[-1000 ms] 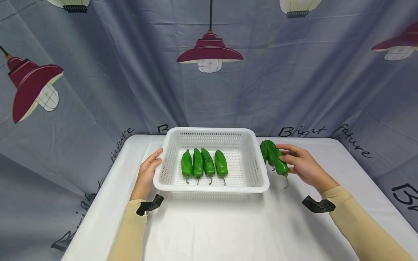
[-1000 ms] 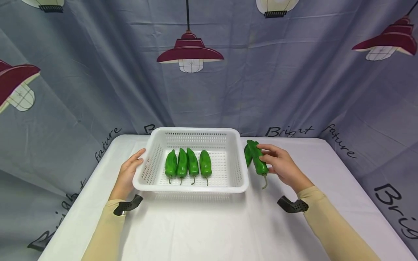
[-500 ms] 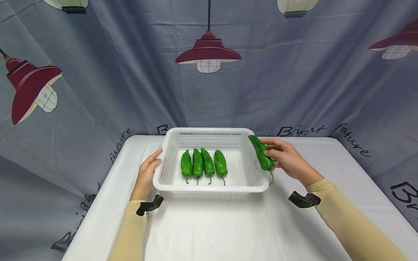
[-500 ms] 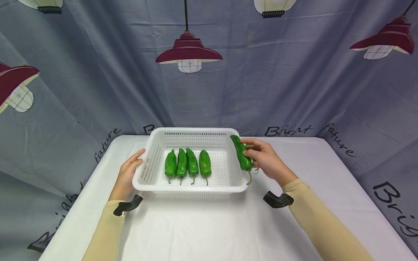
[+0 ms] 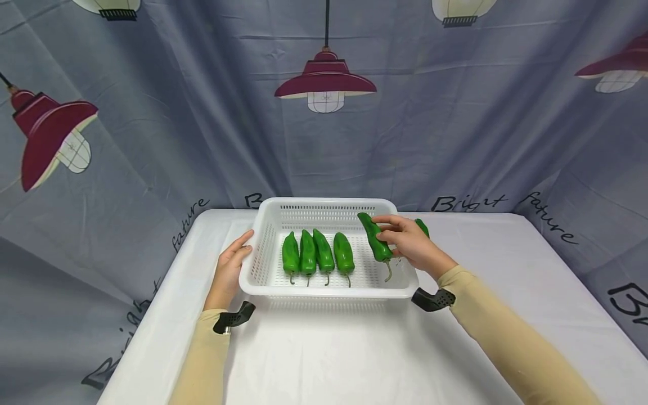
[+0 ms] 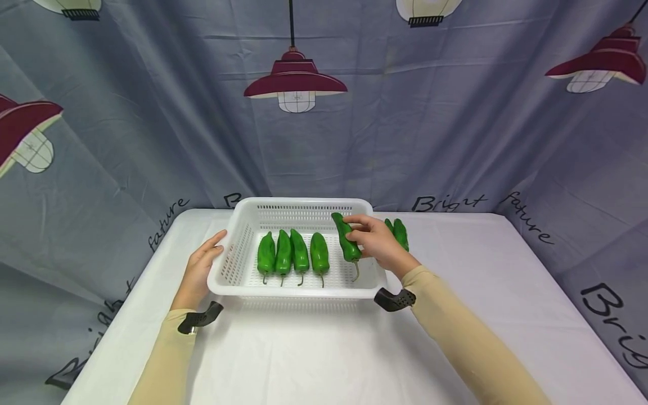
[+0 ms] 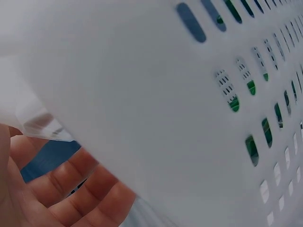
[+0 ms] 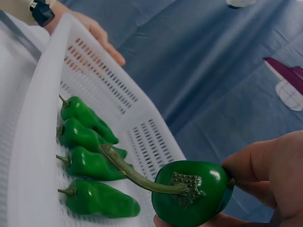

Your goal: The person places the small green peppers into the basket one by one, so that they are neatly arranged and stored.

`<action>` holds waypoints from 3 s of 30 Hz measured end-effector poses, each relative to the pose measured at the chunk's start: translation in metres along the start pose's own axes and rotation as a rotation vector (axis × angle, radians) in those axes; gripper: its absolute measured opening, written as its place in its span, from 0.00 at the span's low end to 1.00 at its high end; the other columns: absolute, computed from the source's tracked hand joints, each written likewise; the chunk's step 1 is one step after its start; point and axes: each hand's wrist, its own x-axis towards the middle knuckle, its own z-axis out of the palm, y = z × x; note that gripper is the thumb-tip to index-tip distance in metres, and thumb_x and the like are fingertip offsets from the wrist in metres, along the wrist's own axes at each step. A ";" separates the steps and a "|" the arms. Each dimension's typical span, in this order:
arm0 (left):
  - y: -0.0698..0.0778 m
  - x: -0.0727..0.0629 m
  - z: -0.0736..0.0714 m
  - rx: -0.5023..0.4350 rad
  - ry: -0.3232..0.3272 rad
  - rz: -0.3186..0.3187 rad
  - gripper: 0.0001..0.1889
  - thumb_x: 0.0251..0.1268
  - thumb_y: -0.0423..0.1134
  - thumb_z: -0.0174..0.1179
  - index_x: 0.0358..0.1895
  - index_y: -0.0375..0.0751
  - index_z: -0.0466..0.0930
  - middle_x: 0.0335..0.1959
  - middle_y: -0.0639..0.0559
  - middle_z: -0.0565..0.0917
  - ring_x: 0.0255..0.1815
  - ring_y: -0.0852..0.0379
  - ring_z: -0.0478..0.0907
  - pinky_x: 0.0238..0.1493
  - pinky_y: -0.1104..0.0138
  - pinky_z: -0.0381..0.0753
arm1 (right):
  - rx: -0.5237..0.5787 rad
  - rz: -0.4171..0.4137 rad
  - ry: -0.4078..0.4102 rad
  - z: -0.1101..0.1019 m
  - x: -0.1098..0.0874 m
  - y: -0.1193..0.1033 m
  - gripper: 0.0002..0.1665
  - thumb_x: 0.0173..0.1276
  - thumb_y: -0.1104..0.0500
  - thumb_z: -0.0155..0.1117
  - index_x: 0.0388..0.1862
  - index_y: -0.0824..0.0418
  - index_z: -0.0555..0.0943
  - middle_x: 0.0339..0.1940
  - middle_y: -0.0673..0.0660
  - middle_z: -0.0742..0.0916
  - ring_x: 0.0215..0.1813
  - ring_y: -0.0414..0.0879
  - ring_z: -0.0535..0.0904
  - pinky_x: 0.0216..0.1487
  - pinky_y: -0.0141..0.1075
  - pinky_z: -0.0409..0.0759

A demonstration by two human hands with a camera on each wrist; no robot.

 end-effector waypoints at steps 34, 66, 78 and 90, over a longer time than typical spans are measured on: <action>0.003 0.000 0.001 -0.015 -0.015 0.017 0.26 0.82 0.38 0.44 0.80 0.47 0.61 0.79 0.48 0.64 0.71 0.56 0.68 0.57 0.78 0.79 | -0.127 0.129 0.013 0.027 0.054 0.017 0.29 0.79 0.61 0.55 0.77 0.56 0.68 0.74 0.68 0.74 0.42 0.48 0.76 0.42 0.40 0.83; 0.000 0.002 0.000 0.013 -0.003 0.031 0.26 0.82 0.39 0.44 0.80 0.46 0.61 0.80 0.47 0.62 0.65 0.64 0.72 0.56 0.78 0.80 | -0.277 0.161 -0.052 0.029 0.061 0.019 0.30 0.75 0.62 0.60 0.75 0.60 0.71 0.51 0.59 0.82 0.37 0.45 0.70 0.33 0.41 0.80; 0.001 0.003 -0.001 -0.007 -0.017 0.011 0.26 0.83 0.38 0.43 0.80 0.48 0.61 0.79 0.50 0.64 0.67 0.62 0.71 0.57 0.77 0.79 | -0.320 0.196 -0.108 0.031 0.062 0.021 0.34 0.72 0.63 0.62 0.76 0.61 0.68 0.60 0.67 0.82 0.45 0.50 0.79 0.36 0.43 0.84; 0.000 0.002 0.000 -0.001 -0.004 0.018 0.26 0.82 0.39 0.45 0.79 0.48 0.61 0.79 0.47 0.65 0.61 0.68 0.75 0.55 0.77 0.80 | -0.283 0.201 -0.136 0.031 0.060 0.022 0.37 0.72 0.66 0.61 0.78 0.63 0.64 0.57 0.67 0.81 0.47 0.54 0.81 0.44 0.48 0.88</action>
